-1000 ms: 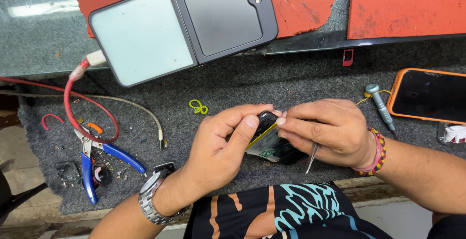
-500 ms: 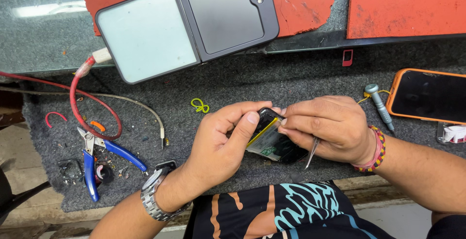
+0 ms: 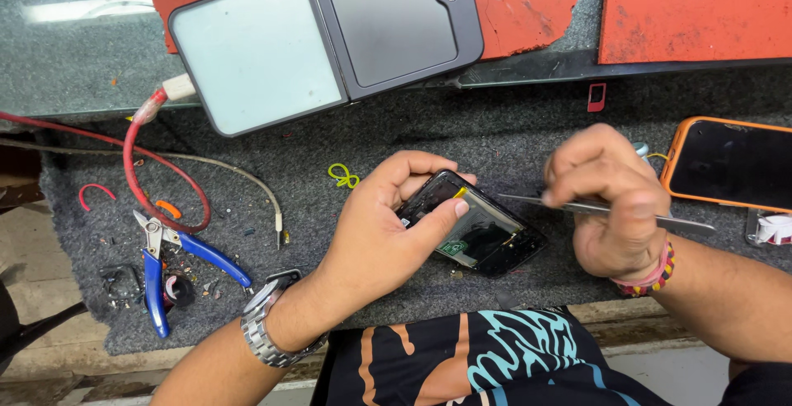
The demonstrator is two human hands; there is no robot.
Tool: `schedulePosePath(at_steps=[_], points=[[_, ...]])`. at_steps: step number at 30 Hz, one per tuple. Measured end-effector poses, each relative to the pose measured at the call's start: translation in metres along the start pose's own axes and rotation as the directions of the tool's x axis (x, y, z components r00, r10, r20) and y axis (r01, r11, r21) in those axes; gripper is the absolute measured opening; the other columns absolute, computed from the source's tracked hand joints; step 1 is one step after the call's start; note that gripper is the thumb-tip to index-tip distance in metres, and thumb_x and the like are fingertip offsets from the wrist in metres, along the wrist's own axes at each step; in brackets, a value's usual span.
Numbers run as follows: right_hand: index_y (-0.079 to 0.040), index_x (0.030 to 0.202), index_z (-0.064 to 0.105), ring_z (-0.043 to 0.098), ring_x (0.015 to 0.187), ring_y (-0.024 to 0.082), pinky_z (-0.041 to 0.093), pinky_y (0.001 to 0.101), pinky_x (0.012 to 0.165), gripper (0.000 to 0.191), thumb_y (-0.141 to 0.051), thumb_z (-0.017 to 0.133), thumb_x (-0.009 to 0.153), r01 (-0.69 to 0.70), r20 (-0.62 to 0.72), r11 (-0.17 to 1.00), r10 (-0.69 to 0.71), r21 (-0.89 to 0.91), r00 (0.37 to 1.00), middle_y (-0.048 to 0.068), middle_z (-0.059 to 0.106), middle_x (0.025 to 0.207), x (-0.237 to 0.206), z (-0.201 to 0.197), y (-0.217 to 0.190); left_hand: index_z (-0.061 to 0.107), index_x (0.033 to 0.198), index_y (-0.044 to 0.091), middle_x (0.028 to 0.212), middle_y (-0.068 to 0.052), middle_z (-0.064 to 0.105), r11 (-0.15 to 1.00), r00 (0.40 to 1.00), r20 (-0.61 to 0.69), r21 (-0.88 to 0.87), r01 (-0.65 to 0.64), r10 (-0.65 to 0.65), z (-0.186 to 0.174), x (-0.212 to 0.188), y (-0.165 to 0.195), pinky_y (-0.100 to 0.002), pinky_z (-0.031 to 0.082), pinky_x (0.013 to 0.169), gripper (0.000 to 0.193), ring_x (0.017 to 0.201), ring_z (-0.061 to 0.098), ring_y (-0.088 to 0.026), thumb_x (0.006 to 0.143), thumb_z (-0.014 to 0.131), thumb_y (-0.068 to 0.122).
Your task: The person uses a metal spudger to pry and lift internal components inside a disassembled smartphone. They carefully separate the battery and other parts from the frame, then place the phone on the workbench to continue prying at the edges.
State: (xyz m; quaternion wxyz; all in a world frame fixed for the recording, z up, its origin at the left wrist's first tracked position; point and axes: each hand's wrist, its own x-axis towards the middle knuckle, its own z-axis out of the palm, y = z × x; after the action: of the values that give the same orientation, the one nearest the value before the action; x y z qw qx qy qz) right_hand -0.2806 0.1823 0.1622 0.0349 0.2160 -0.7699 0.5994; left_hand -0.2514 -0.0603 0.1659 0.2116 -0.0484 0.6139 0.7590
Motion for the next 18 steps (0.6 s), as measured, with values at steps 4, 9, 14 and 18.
schedulePosePath(at_steps=[4,9,14,18], points=[[-0.005,0.085,0.061,0.069,0.080,0.011,0.060,0.0226,0.071,0.046,-0.045,0.050,0.104,0.062,0.044,0.990,-0.068,0.123,0.997,0.009,0.057,0.091,-0.0041,0.0007,0.0015,0.057,0.121,0.001,0.112,-0.009,0.078,0.999,0.999,-0.011,0.037,0.035,-0.035,-0.0005,0.0005,0.0022,-0.023,0.058,0.088,0.033,0.102,0.071,-0.009,0.092,0.072,0.005],[-0.004,0.088,0.060,0.074,0.095,0.022,0.066,0.0339,0.085,0.024,0.002,0.083,0.083,0.156,0.197,0.986,-0.141,-0.063,0.970,0.013,0.059,0.102,-0.0035,0.0002,0.0006,0.057,0.122,0.000,0.104,-0.009,0.078,0.997,0.997,-0.041,0.043,0.059,-0.058,0.0003,0.0018,0.0035,-0.021,0.056,0.077,0.033,0.094,0.070,-0.006,0.093,0.072,0.006],[-0.007,0.087,0.061,0.076,0.099,0.026,0.064,0.0346,0.086,0.025,0.003,0.084,0.081,0.245,0.277,0.965,-0.211,-0.092,0.937,0.008,0.062,0.102,-0.0018,0.0012,-0.0022,0.057,0.121,0.001,0.097,-0.007,0.078,0.991,0.991,-0.067,0.059,0.117,-0.113,-0.0002,0.0027,0.0037,-0.020,0.054,0.064,0.034,0.081,0.068,-0.004,0.091,0.072,0.007],[-0.007,0.087,0.061,0.076,0.098,0.024,0.067,0.0311,0.083,0.025,0.004,0.084,0.082,0.257,0.291,0.955,-0.206,-0.150,0.934,0.007,0.063,0.101,-0.0011,0.0034,-0.0041,0.056,0.122,0.001,0.096,-0.007,0.078,0.993,0.991,-0.062,0.015,0.118,-0.117,0.0002,0.0028,0.0032,-0.020,0.054,0.063,0.034,0.078,0.067,-0.004,0.092,0.072,0.006]])
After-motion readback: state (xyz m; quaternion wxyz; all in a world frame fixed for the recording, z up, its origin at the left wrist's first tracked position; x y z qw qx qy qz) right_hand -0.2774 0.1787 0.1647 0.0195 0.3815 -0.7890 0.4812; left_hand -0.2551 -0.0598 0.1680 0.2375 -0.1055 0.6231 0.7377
